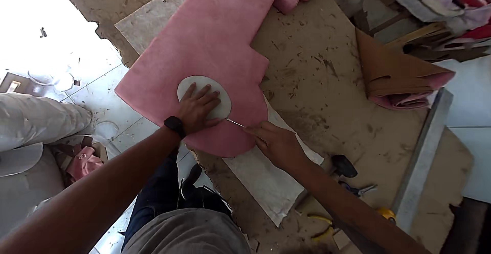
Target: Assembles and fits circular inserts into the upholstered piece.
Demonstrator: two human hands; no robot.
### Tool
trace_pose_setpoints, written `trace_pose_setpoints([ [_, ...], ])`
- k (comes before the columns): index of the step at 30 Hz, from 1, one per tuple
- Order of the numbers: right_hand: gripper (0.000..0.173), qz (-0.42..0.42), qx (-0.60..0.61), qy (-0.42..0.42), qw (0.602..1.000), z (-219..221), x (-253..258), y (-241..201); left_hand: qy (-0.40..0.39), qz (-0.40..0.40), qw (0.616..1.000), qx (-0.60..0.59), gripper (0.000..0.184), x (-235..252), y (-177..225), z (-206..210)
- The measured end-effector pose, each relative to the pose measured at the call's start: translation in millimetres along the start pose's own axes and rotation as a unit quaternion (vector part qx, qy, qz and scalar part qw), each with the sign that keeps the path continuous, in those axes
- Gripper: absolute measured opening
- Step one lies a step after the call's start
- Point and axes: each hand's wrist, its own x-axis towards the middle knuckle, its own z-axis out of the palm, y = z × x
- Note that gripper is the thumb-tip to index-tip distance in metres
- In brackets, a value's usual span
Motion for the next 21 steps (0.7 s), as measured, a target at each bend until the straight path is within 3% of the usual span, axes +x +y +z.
trace_pose_setpoints([
  [5, 0.033, 0.013, 0.021, -0.048, 0.999, -17, 15, -7, -0.018, 0.013, 1.0, 0.006, 0.07, 3, 0, 1],
  [11, 0.015, -0.002, -0.085, -0.179, 0.98, -68, 52, -53, -0.057, 0.019, 0.998, 0.017, 0.072, 7, 3, -3],
  [14, 0.011, -0.023, -0.091, -0.15, 0.984, -65, 45, -53, -0.082, 0.025, 0.996, 0.025, 0.073, 9, 4, -6],
  [18, 0.036, -0.008, -0.026, -0.034, 0.999, -5, -1, -28, -0.065, 0.054, 0.996, 0.026, 0.066, 9, 3, -4],
  [21, 0.04, 0.014, 0.011, -0.037, 0.999, 13, 2, -31, -0.055, 0.08, 0.995, 0.027, 0.058, 8, 3, -5],
])
